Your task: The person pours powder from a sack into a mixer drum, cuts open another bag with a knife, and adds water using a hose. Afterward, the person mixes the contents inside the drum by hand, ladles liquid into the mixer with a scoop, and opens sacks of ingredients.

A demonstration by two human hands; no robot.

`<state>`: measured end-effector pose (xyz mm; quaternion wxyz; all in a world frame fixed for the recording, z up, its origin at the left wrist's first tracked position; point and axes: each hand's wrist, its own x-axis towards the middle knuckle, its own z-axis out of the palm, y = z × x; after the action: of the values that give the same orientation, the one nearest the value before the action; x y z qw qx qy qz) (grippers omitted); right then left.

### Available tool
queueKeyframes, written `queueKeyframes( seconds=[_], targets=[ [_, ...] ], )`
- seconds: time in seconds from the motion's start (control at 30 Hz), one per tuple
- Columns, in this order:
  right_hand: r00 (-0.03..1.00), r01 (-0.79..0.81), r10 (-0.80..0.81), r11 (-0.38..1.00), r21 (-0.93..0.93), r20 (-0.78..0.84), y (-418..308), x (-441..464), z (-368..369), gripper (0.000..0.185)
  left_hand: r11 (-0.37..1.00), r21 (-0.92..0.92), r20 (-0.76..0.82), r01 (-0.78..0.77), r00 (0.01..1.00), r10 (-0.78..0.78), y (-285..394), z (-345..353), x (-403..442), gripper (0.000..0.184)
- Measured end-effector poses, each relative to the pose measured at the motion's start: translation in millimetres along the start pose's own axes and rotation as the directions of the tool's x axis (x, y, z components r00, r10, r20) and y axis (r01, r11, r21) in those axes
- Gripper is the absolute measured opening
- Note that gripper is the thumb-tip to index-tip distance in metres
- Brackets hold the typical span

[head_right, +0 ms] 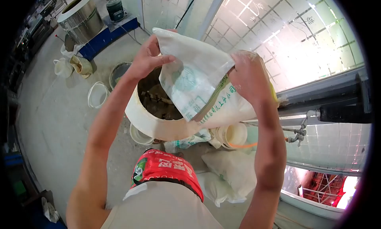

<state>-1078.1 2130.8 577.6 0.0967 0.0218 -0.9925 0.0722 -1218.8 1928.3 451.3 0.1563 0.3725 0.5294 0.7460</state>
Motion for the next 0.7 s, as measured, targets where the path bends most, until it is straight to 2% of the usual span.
queueKeyframes(
  seconds=[0.03,0.07,0.13,0.17,0.23,0.27,0.33,0.4,0.47,0.53,0.57,0.63,0.7],
  targets=[
    [1.0,0.002,-0.002,1.0,-0.001,0.005,-1.0,6.7,1.8,0.018,0.996,0.076,0.019,-0.047,0.999,0.046,4.2,-5.3,1.4,0.054],
    [1.0,0.018,-0.018,1.0,-0.011,0.019,-0.1,11.4,5.7,0.018,0.996,0.076,0.014,-0.045,0.999,0.044,6.2,-8.3,0.8,0.054],
    [0.999,0.039,-0.038,0.999,-0.025,0.036,0.3,22.2,9.8,0.019,0.95,0.308,-0.037,-0.049,0.997,0.063,15.0,-12.7,-1.4,0.052],
    [0.997,0.057,-0.053,0.996,-0.068,0.061,2.6,26.9,13.9,0.019,0.95,0.307,-0.042,-0.047,0.997,0.063,18.6,-14.0,-2.8,0.052],
    [0.994,0.079,-0.069,0.991,-0.111,0.089,0.8,36.5,16.8,0.02,0.835,0.548,-0.082,0.049,0.997,-0.004,26.4,-19.0,-4.4,0.046],
    [0.991,0.072,-0.059,0.991,-0.115,0.12,-3.9,41.7,16.3,0.02,0.835,0.548,-0.085,0.049,0.996,-0.003,31.0,-23.9,-4.5,0.046],
    [0.987,0.067,-0.048,0.99,-0.121,0.151,-6.2,51.2,19.6,0.021,0.814,0.58,-0.13,-0.012,0.986,0.107,39.4,-32.6,-3.6,0.044],
    [0.966,0.247,-0.233,0.958,-0.143,0.109,-1.9,58.3,28.2,0.015,0.787,0.616,-0.09,-0.036,0.989,0.116,50.0,-32.1,-1.4,0.045],
    [0.969,0.214,-0.195,0.969,-0.124,0.151,-3.5,67.4,35.3,0.014,0.758,0.649,-0.047,-0.062,0.991,0.122,64.4,-27.0,0.4,0.045],
    [0.969,0.18,-0.157,0.978,-0.106,0.19,-11.5,74.1,40.7,0.013,0.43,0.903,0.052,0.001,0.993,-0.111,76.3,-19.0,1.5,0.035],
    [0.969,0.182,-0.154,0.974,-0.137,0.193,-17.4,76.5,42.6,0.012,0.432,0.902,0.051,0.001,0.993,-0.111,68.4,-20.2,3.1,0.035],
    [0.969,0.185,-0.151,0.968,-0.169,0.196,-22.6,75.1,40.1,0.012,0.337,0.937,0.126,-0.089,0.988,-0.091,44.2,-23.7,6.0,0.022],
    [0.98,0.199,-0.195,0.957,-0.212,0.038,-32.2,66.9,29.1,0.035,0.335,0.939,0.096,-0.072,0.994,-0.056,36.5,-24.9,3.1,0.019]
  ],
)
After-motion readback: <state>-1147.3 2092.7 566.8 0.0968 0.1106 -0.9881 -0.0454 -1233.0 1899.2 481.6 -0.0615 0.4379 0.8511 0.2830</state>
